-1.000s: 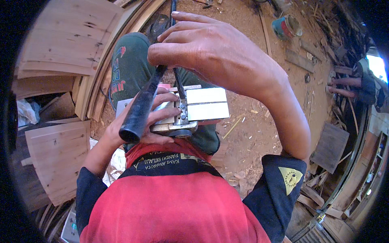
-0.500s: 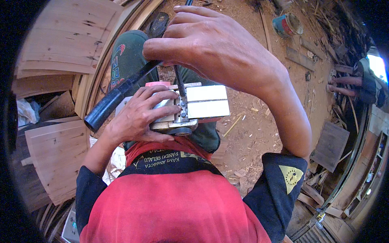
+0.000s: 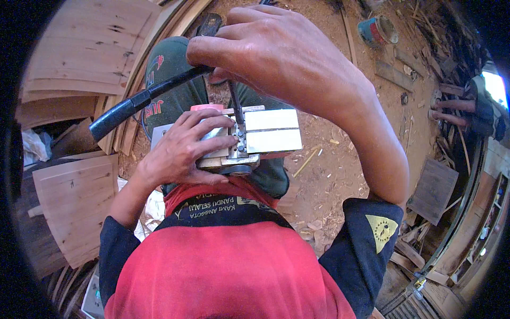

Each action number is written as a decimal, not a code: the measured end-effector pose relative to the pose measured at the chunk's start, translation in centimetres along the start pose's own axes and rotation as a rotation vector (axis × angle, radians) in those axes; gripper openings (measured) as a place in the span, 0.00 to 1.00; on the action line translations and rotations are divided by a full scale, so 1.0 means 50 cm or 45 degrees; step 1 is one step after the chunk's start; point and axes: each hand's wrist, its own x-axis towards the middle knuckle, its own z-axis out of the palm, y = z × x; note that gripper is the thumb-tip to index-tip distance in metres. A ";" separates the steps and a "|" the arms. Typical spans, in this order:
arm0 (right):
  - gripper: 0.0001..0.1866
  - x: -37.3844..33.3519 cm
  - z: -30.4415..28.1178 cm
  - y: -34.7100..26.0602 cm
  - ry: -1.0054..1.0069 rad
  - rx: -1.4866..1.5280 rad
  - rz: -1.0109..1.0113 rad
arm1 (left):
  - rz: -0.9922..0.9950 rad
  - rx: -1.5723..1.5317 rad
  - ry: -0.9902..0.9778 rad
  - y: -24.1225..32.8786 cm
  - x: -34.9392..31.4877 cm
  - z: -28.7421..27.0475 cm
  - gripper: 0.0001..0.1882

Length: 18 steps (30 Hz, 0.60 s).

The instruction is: The person uses a square ruler to check the alignment of a wood planer's blades, then uses a socket wrench to adjust the bolts on the machine while holding it on their lap.

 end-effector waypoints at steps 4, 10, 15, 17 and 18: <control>0.17 0.001 -0.001 -0.003 -0.030 -0.034 0.035 | 0.006 -0.009 0.010 -0.001 -0.001 0.000 0.36; 0.18 0.001 0.004 -0.003 -0.013 -0.087 0.033 | -0.002 -0.016 0.014 0.000 0.000 0.001 0.36; 0.19 0.003 0.001 -0.005 -0.019 -0.121 0.031 | -0.002 -0.013 0.015 0.000 0.000 0.002 0.36; 0.19 0.003 0.000 -0.006 -0.023 -0.134 0.033 | 0.002 -0.011 0.017 0.000 -0.001 0.003 0.37; 0.19 0.003 0.000 -0.006 -0.017 -0.134 0.027 | -0.002 -0.012 0.015 0.000 -0.001 0.003 0.37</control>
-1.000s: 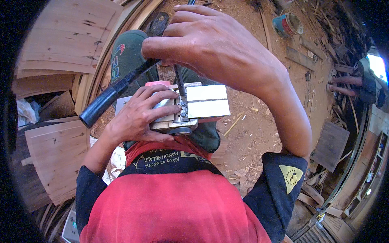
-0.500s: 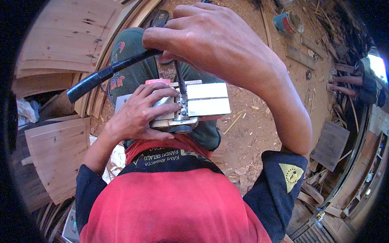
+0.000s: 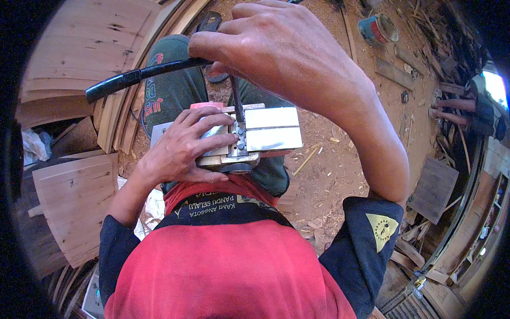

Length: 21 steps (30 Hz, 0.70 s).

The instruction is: The person uses a square ruler to check the alignment of a wood planer's blades, then uses a socket wrench to adjust the bolts on the machine while holding it on their lap.

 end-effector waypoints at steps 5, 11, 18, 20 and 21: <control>0.19 0.001 0.002 0.002 0.004 -0.008 -0.012 | 0.006 0.008 0.003 0.001 0.001 -0.002 0.37; 0.19 0.000 0.002 0.000 0.057 0.012 0.005 | 0.002 0.003 0.010 0.002 0.001 -0.002 0.37; 0.19 -0.001 -0.002 -0.008 0.009 -0.026 0.063 | 0.002 0.013 0.010 0.003 0.001 -0.003 0.37; 0.19 0.000 -0.002 -0.010 0.014 -0.039 0.073 | 0.003 0.014 0.011 0.002 0.000 -0.003 0.38; 0.18 0.001 -0.001 -0.011 0.020 -0.041 0.081 | 0.008 0.011 0.011 0.002 0.000 -0.002 0.37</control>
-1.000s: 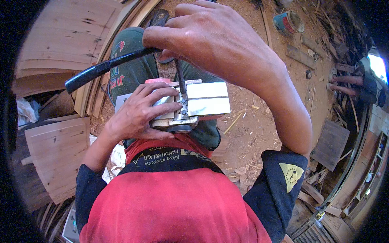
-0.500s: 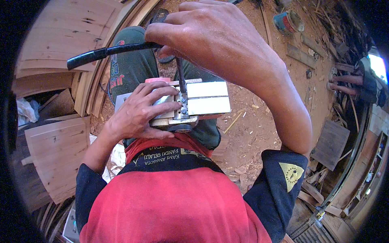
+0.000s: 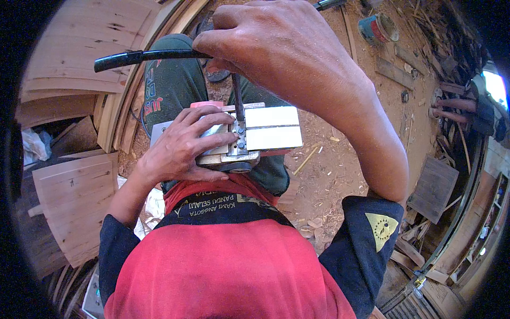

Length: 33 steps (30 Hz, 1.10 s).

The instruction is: The person uses a square ruler to check the alignment of a wood planer's blades, then uses a socket wrench to adjust the bolts on the machine while holding it on their lap.

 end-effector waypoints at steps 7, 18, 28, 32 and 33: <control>0.15 0.006 -0.018 0.011 -0.118 0.039 -0.026 | 0.006 -0.010 0.001 0.001 0.002 -0.001 0.37; 0.14 0.007 -0.022 -0.011 -0.165 0.004 0.098 | 0.006 -0.011 0.001 -0.002 0.000 0.002 0.37; 0.15 -0.021 0.032 0.005 -0.022 0.000 0.110 | 0.031 -0.034 0.025 -0.007 -0.001 0.001 0.36; 0.16 -0.034 -0.009 0.020 -0.025 -0.214 0.118 | 0.056 -0.135 0.031 -0.023 -0.003 -0.007 0.38; 0.15 -0.049 -0.008 0.044 0.096 -0.196 0.073 | -0.011 -0.262 0.072 -0.027 -0.002 -0.004 0.39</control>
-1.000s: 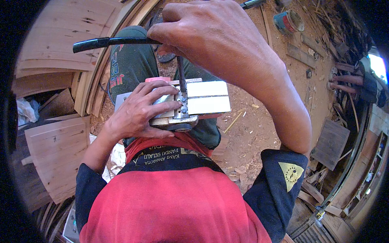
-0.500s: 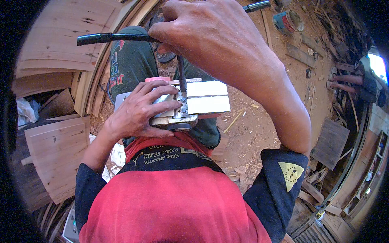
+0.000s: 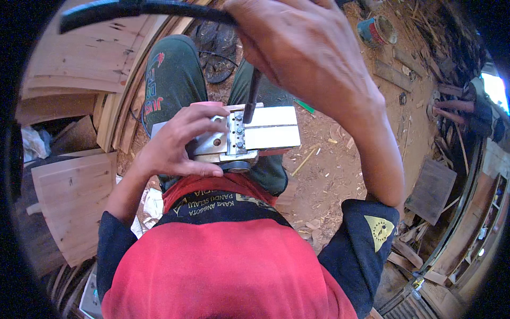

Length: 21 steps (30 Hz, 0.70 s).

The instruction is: The person uses a square ruler to check the alignment of a wood planer's blades, then uses a socket wrench to adjust the bolts on the machine while holding it on their lap.

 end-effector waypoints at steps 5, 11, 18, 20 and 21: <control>0.21 0.001 0.002 -0.039 0.235 0.263 -0.146 | -0.106 0.082 0.060 0.026 0.017 0.002 0.51; 0.29 -0.015 0.026 -0.065 0.157 0.397 -0.269 | -0.191 0.011 0.041 0.025 0.022 0.023 0.58; 0.14 -0.016 0.043 -0.071 0.246 0.396 -0.310 | -0.250 0.060 -0.009 0.023 0.016 0.021 0.58; 0.14 -0.016 0.040 -0.071 0.243 0.419 -0.310 | -0.256 0.084 -0.038 0.027 0.015 0.016 0.59; 0.22 -0.017 0.034 -0.069 0.209 0.445 -0.331 | -0.258 0.108 -0.068 0.029 0.015 0.014 0.60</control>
